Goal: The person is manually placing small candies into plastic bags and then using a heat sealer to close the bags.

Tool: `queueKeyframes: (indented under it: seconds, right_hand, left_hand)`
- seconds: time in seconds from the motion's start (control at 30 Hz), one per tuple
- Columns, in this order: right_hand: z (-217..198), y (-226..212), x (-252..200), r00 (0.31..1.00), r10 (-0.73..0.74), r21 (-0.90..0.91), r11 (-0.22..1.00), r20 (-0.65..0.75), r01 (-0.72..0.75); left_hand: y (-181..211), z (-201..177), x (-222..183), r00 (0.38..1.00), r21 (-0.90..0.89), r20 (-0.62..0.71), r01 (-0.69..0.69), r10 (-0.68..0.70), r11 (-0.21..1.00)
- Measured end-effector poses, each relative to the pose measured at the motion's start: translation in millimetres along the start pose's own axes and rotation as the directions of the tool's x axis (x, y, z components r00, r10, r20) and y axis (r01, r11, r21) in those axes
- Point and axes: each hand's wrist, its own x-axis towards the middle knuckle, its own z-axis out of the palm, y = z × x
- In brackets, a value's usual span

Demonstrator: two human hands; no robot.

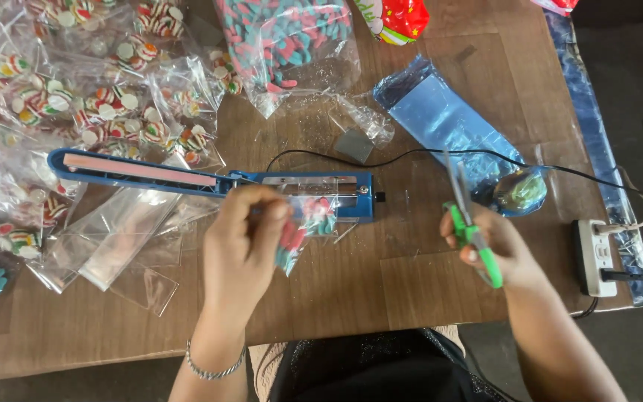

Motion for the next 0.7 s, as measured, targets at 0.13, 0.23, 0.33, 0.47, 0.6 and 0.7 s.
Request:
queueKeyframes:
  seconds: [0.13, 0.23, 0.33, 0.47, 0.6, 0.7]
  right_hand:
    - [-5.6, 45.2, -6.4, 0.998, 0.035, 0.004, 0.999, -0.051, -0.035]
    - [1.0, 11.1, -6.9, 0.998, 0.038, 0.029, 0.999, -0.043, -0.037]
    - [-0.7, 4.2, -4.1, 0.998, -0.036, -0.001, 0.999, -0.044, 0.036]
    - [5.9, -10.8, -3.4, 0.998, -0.032, 0.038, 0.999, -0.052, 0.034]
    - [9.5, -19.9, -3.0, 0.998, -0.053, 0.037, 0.998, -0.038, 0.055]
    - [10.9, -20.6, -1.1, 0.998, -0.055, 0.041, 0.998, -0.039, 0.056]
  left_hand:
    - [22.4, 15.5, 27.6, 0.971, 0.192, 0.179, 0.125, -0.16, 0.973]
    - [38.0, 20.4, 31.7, 0.928, 0.263, 0.252, 0.208, -0.276, 0.942]
    - [24.9, 29.2, 37.4, 0.928, 0.288, 0.262, 0.187, -0.265, 0.939]
    - [21.1, 33.1, 40.5, 0.938, 0.255, 0.252, 0.175, -0.24, 0.951]
    - [6.9, 35.4, 39.6, 0.947, 0.217, 0.241, 0.162, -0.214, 0.963]
    - [6.2, 35.1, 35.3, 0.957, 0.188, 0.229, 0.137, -0.179, 0.973]
